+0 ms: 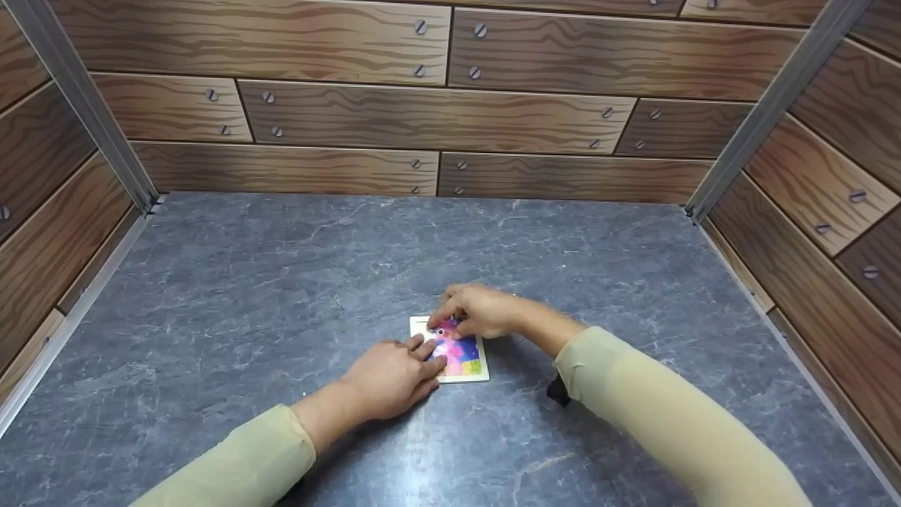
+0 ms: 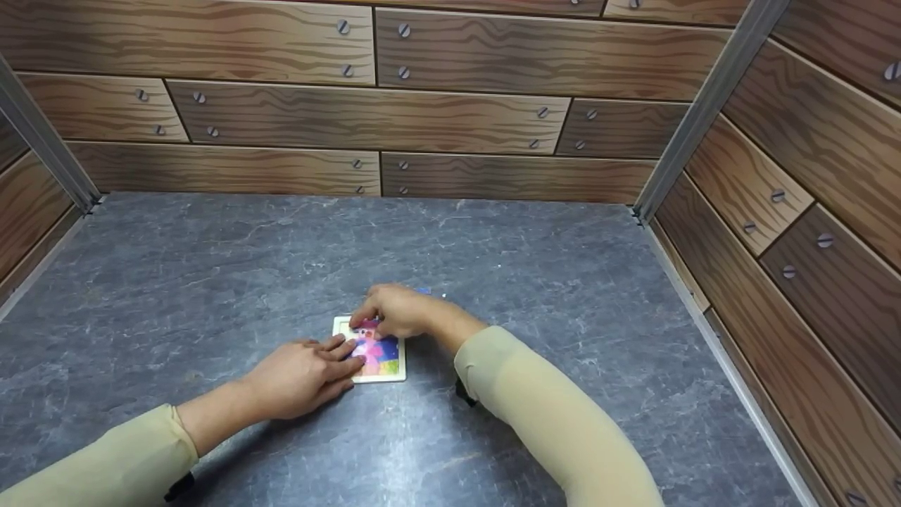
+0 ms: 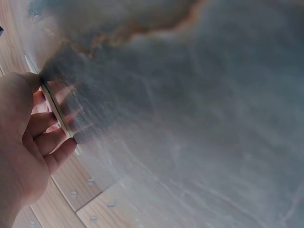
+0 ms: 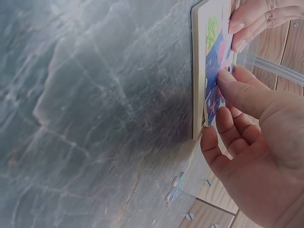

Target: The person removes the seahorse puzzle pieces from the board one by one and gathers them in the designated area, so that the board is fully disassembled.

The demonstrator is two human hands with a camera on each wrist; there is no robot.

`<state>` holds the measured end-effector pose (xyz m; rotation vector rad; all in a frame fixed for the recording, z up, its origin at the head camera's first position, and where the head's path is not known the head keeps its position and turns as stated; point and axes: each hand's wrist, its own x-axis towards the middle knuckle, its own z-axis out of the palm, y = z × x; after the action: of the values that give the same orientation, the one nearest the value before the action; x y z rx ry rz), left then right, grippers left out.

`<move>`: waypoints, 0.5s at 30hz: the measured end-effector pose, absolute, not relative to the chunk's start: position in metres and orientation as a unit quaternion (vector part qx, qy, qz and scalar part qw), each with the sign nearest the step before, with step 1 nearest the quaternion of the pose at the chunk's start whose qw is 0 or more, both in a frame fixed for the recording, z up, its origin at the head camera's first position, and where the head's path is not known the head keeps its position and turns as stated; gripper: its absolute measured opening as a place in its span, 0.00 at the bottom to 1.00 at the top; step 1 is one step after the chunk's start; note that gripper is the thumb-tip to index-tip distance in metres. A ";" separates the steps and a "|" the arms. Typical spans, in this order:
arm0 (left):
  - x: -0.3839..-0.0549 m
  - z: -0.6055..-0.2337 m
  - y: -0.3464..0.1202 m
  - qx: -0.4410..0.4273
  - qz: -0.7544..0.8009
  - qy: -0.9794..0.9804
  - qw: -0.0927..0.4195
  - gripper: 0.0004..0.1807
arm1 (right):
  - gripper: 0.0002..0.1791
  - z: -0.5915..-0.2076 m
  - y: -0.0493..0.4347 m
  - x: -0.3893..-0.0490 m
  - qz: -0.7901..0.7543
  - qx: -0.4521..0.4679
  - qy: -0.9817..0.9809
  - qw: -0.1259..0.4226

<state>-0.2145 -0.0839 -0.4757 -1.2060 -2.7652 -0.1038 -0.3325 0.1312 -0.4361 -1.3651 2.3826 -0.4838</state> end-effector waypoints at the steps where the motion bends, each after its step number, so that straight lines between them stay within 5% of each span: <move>1: -0.214 -0.476 -0.084 -0.399 -0.035 -0.914 0.063 0.21 | 0.22 -0.436 0.131 -0.332 -0.171 -0.482 0.841 0.175; 15: -0.214 -0.477 -0.084 -0.396 -0.034 -0.915 0.063 0.20 | 0.22 -0.438 0.132 -0.331 -0.165 -0.485 0.843 0.161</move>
<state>-0.2141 -0.0843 -0.4768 -1.1978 -2.7654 -0.1026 -0.3315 0.1317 -0.4384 -1.3855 2.4080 -0.4700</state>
